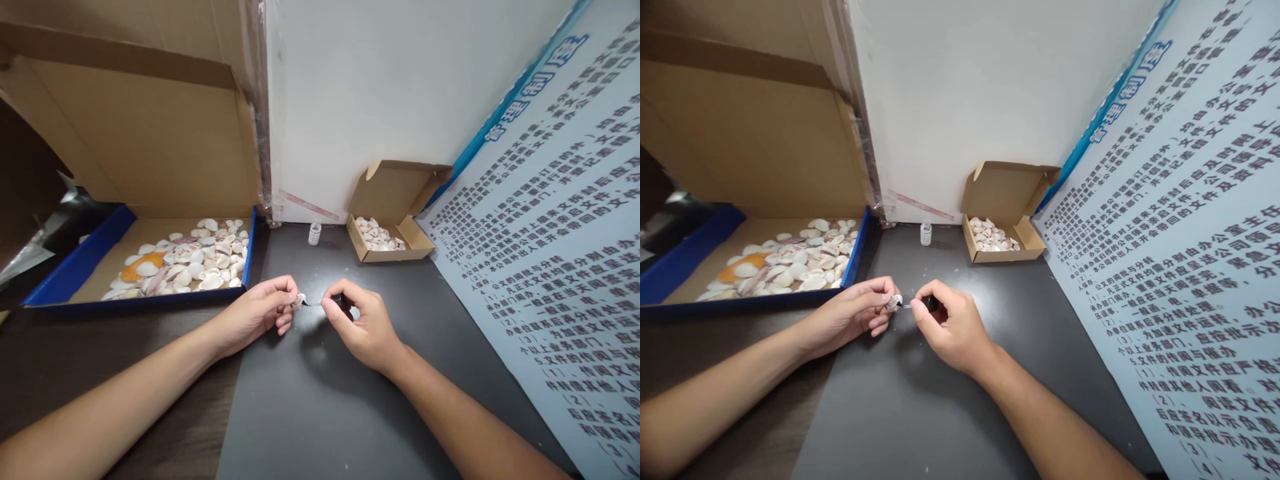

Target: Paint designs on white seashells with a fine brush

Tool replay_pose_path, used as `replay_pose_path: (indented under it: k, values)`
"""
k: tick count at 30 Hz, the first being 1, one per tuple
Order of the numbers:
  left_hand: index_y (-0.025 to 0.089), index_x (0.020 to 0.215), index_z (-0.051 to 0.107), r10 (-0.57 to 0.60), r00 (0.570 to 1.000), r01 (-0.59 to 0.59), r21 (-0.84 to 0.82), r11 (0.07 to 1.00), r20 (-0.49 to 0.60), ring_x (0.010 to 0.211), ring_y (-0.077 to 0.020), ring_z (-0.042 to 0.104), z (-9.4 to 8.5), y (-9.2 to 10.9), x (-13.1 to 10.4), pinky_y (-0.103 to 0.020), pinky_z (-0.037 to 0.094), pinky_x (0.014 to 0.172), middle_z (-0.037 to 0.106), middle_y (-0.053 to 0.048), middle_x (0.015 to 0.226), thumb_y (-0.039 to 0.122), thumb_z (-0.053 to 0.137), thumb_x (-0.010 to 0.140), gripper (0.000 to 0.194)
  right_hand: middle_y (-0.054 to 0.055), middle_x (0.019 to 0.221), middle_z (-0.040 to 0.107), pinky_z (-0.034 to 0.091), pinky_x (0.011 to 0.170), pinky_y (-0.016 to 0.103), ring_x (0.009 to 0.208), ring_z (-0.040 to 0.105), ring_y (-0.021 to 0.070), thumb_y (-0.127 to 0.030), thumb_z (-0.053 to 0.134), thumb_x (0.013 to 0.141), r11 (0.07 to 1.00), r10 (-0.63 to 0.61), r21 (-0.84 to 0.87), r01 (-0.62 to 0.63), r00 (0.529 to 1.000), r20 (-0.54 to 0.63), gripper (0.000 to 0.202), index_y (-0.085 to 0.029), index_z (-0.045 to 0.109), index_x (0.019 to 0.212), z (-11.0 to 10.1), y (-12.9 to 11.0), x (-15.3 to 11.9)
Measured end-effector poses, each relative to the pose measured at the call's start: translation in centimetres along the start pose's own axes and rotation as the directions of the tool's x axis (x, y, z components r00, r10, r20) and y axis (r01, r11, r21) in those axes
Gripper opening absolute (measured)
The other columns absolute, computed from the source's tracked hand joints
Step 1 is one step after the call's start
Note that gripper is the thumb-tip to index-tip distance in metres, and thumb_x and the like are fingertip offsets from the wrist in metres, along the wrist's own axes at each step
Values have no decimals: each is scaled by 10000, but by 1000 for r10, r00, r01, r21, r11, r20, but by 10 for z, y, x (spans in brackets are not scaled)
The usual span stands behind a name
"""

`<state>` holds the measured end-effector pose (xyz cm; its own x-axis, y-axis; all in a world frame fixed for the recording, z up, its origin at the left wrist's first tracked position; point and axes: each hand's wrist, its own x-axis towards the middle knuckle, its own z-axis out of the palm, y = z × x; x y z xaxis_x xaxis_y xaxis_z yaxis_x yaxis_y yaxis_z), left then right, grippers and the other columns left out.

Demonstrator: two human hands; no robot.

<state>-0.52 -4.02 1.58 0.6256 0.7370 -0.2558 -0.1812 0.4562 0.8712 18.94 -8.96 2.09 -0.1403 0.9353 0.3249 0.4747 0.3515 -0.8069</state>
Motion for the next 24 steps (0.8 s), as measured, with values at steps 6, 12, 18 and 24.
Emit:
replay_pose_path:
  k: [6,12,18,24]
  values:
    - [168,740,509,4,1000,-4,-4,1000,8,516,-71,406,0,0,0,-206,389,495,477,37,648,254,664,824,196,-22,632,533,384,511,212,542,457,105,-284,551,900,1000,-4,-13,4,1000,-2,144,-197,582,789,0,1,0]
    - [169,745,504,1,1000,0,-12,1000,18,512,-69,409,-2,-2,1,-204,388,495,471,44,640,245,657,825,188,-19,637,533,380,511,216,548,460,108,-291,551,903,1000,-5,0,5,1000,-10,149,-197,584,793,0,1,0]
    - [171,744,505,-5,1000,5,-2,1000,14,515,-72,405,-1,-1,0,-208,388,500,464,44,633,251,655,826,189,-20,654,539,382,517,220,546,458,109,-302,543,913,1000,-14,13,15,999,-51,138,-203,583,826,0,2,0]
    - [174,740,500,-4,1000,4,6,1000,0,515,-73,398,0,0,1,-207,383,496,457,43,631,265,666,816,204,-36,602,485,359,501,218,525,432,105,-287,536,909,1000,4,17,-4,1000,2,157,-202,558,778,-1,1,0]
